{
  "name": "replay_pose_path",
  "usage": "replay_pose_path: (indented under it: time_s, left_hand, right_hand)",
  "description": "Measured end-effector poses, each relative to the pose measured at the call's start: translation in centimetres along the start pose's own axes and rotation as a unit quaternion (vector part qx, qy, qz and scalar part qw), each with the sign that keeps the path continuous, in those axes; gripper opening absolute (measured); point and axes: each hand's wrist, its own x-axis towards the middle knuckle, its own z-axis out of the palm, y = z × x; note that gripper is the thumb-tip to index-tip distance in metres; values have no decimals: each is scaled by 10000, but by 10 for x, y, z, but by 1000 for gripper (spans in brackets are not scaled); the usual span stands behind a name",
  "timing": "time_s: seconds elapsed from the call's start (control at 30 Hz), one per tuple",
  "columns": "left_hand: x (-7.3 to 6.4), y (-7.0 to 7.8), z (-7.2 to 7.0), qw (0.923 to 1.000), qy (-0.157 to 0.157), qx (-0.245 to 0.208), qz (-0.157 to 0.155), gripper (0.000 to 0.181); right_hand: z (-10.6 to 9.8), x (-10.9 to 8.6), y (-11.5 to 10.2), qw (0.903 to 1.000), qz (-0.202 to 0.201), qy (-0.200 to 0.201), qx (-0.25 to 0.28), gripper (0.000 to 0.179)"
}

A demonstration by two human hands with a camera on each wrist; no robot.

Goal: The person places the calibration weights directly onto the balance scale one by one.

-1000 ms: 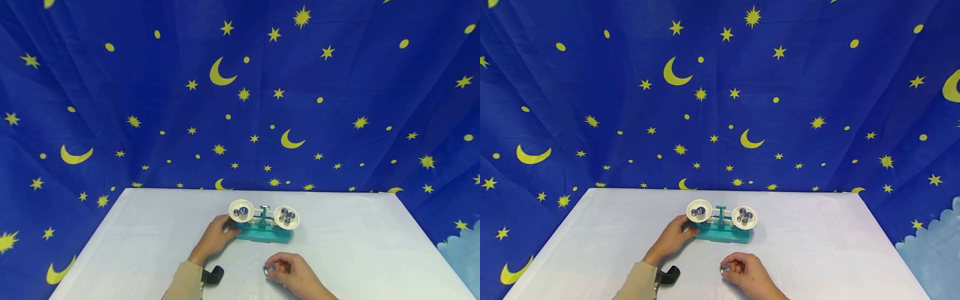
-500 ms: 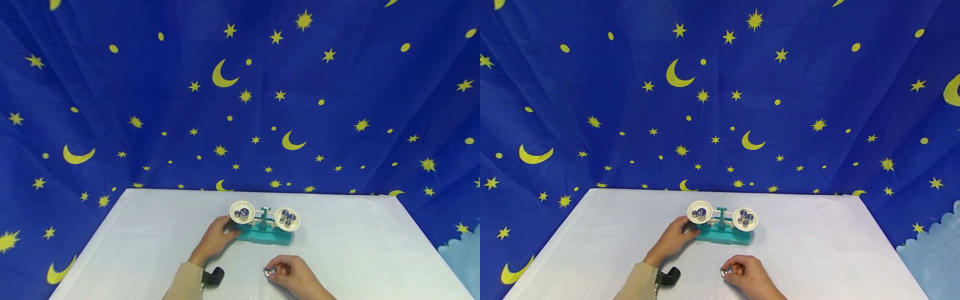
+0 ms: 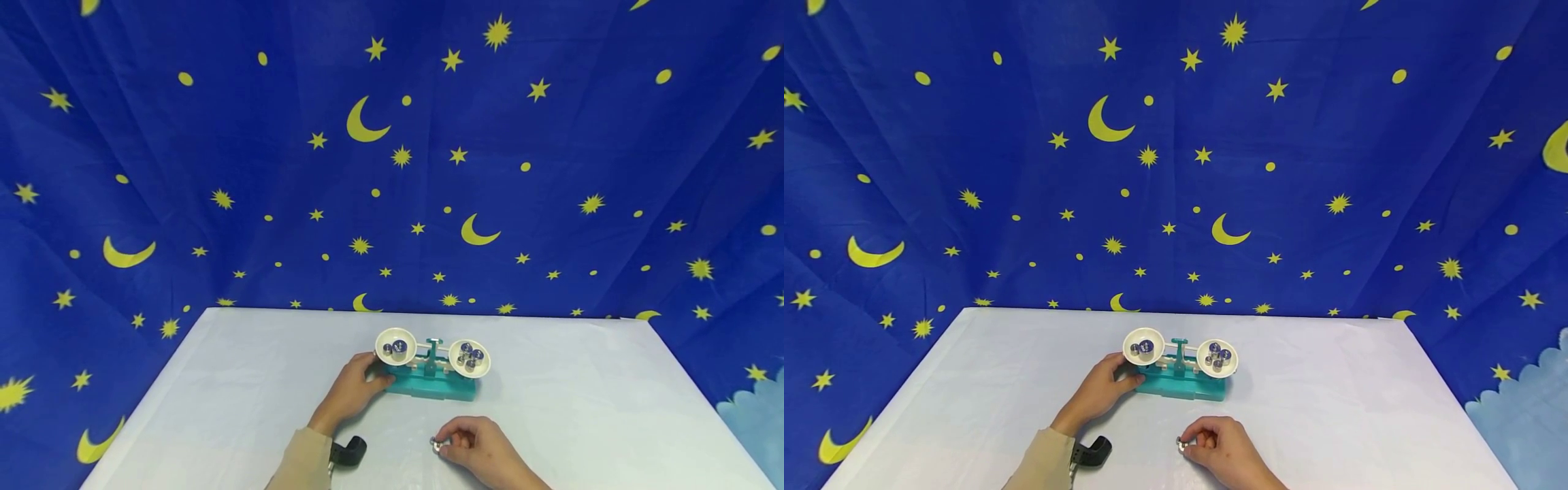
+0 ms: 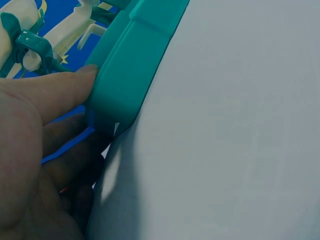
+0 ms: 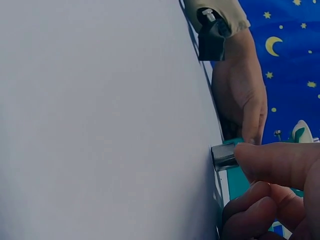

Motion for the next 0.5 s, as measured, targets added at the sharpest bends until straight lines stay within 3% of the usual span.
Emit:
replay_pose_path:
  time_s: [0.5]
  left_hand:
    - [0,0,0,10000,6,28,19,53]
  right_hand:
    - [2,0,1,9997,-98,106,-216,10]
